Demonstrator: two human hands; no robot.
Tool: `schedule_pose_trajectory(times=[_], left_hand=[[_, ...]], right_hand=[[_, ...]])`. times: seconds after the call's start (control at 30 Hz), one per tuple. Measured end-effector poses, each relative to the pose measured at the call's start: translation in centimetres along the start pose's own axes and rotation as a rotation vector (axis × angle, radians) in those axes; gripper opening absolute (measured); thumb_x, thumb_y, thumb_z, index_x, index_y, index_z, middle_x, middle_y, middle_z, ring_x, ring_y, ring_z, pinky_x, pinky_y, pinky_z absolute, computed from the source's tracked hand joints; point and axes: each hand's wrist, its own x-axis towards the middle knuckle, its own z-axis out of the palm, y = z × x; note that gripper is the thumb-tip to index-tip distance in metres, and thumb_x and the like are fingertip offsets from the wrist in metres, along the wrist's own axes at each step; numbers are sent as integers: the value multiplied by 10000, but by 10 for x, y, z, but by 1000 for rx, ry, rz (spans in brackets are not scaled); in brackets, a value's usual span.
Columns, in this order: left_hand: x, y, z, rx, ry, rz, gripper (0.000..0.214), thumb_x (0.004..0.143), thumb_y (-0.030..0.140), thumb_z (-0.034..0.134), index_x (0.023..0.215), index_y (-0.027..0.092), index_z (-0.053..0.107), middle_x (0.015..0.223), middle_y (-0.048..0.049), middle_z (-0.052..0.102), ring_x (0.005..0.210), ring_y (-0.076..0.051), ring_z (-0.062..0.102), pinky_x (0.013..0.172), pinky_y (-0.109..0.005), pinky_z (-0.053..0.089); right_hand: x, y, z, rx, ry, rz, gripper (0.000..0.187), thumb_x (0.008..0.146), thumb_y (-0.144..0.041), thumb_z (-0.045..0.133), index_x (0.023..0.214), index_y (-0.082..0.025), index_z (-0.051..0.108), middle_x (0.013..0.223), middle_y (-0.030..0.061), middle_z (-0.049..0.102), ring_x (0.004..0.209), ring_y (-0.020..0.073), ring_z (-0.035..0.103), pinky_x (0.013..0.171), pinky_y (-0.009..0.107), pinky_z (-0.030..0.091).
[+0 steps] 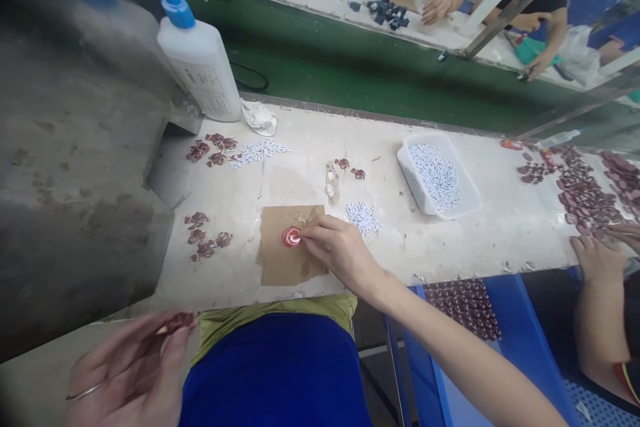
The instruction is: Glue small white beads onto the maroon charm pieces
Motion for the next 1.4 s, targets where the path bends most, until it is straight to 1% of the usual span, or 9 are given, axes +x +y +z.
schedule_pose_trajectory(times=[0.2, 0.3, 0.37, 0.47, 0.67, 0.9, 1.07, 1.27, 1.4], left_hand=[[21, 3, 17, 127, -327, 343, 338, 876, 79, 697, 1179, 228, 709, 1083, -32, 722, 994, -119, 704, 900, -205, 605], [31, 11, 23, 102, -361, 462, 521, 824, -23, 713, 1282, 223, 676, 1094, -30, 725, 974, -113, 703, 882, -207, 605], [35, 20, 29, 88, -324, 495, 475, 820, -52, 702, 1213, 216, 713, 1070, -29, 696, 951, -90, 687, 847, -188, 594], [38, 32, 37, 70, -338, 489, 405, 814, -40, 723, 1136, 206, 736, 1061, -18, 682, 949, -72, 681, 842, -167, 590], [32, 41, 43, -23, -424, 461, 407, 783, -6, 781, 1128, 203, 726, 1067, 32, 742, 922, -59, 714, 873, -151, 606], [31, 43, 46, -68, -506, 419, 462, 803, -20, 747, 1169, 260, 716, 1105, 43, 743, 965, -80, 726, 885, -176, 622], [32, 44, 48, -50, -497, 405, 431, 811, -1, 752, 1147, 267, 719, 1090, 52, 746, 936, -70, 723, 869, -170, 623], [32, 49, 51, -50, -474, 382, 385, 824, 28, 757, 1107, 287, 735, 1073, 77, 753, 906, -59, 729, 866, -147, 630], [34, 55, 55, -75, -464, 318, 330, 838, 82, 768, 1065, 321, 746, 1044, 90, 763, 898, -53, 736, 872, -140, 638]], right_hand=[[0, 0, 0, 36, 17, 7, 189, 1016, -180, 599, 1060, -230, 776, 1020, 57, 777, 899, 195, 750, 756, 347, 624], [-2, -7, -2, 136, 76, 97, 161, 987, -186, 645, 1035, -259, 780, 1017, 41, 789, 909, 200, 751, 774, 365, 624], [-5, -14, -4, 245, 118, 159, 144, 952, -176, 691, 1004, -271, 787, 1005, 27, 799, 915, 200, 754, 801, 376, 625], [-9, -31, -5, 402, 152, 184, 141, 921, -154, 721, 968, -267, 792, 963, 19, 802, 905, 194, 751, 812, 377, 622], [-14, -63, -3, 522, 142, 51, 172, 896, -95, 738, 1004, -222, 782, 943, 35, 791, 870, 174, 752, 763, 337, 625], [-14, -70, -3, 565, 81, 57, 143, 930, -105, 712, 1021, -200, 768, 937, 51, 790, 838, 168, 749, 734, 318, 633], [-16, -68, -6, 439, 31, -35, 178, 971, -110, 665, 1100, -207, 741, 999, 71, 782, 866, 169, 748, 737, 309, 648], [-24, -72, -12, 35, 75, -274, 273, 1017, -87, 584, 1262, -167, 672, 1058, 110, 778, 938, 183, 762, 742, 285, 664], [-22, -72, -17, 82, 79, -282, 281, 1003, -65, 597, 1253, -164, 680, 1059, 108, 773, 962, 173, 762, 797, 270, 666]])
